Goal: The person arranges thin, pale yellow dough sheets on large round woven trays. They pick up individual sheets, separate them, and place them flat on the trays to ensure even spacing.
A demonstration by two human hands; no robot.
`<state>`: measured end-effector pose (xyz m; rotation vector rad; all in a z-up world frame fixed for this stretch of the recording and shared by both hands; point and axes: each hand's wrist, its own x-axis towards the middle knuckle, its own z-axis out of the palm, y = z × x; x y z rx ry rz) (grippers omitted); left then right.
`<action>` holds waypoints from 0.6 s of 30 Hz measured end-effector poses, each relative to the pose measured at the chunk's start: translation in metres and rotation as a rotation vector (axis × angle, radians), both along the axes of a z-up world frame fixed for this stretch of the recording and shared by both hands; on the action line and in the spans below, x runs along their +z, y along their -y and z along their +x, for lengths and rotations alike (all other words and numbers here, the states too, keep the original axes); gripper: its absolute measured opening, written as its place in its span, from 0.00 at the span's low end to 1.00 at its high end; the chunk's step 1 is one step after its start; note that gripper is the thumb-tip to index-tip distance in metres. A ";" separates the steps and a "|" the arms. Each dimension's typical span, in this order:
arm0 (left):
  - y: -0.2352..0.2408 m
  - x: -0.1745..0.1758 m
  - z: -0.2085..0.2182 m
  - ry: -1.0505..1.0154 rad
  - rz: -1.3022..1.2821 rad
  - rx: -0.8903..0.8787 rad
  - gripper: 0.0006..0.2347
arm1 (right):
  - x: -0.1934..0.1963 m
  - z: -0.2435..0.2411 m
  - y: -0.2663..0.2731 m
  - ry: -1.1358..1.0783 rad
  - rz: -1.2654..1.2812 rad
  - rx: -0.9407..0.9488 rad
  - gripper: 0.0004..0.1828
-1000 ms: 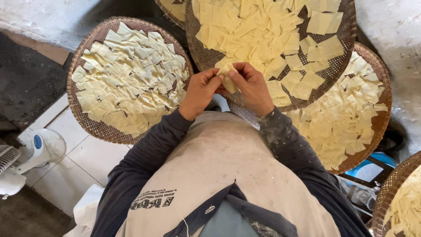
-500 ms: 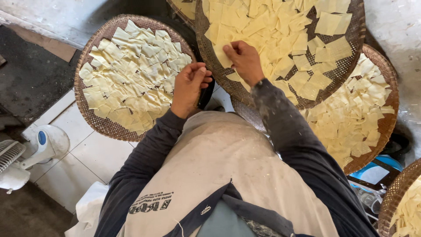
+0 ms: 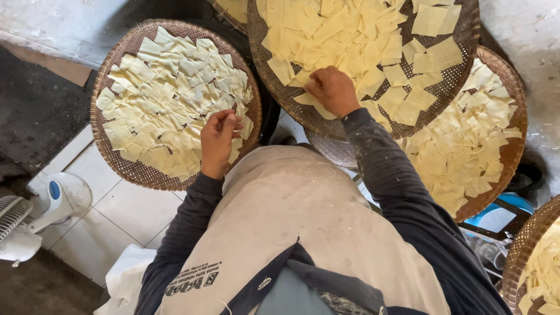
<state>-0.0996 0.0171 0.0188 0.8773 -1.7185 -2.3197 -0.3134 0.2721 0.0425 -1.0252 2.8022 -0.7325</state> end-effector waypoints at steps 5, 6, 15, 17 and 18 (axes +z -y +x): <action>-0.008 -0.007 0.003 0.007 -0.016 -0.056 0.12 | 0.000 0.005 0.004 0.040 0.074 0.029 0.15; -0.009 -0.008 0.003 0.000 -0.021 -0.062 0.12 | -0.002 0.002 0.005 0.030 0.035 0.005 0.13; -0.009 -0.002 0.003 0.027 -0.020 -0.036 0.13 | -0.039 -0.063 0.039 -0.133 -0.101 -0.003 0.13; -0.008 0.000 0.006 0.018 -0.023 -0.024 0.13 | -0.038 -0.072 0.038 -0.142 -0.090 0.094 0.09; -0.006 0.001 0.007 0.014 -0.024 -0.017 0.13 | -0.035 -0.075 0.037 -0.091 -0.088 0.098 0.08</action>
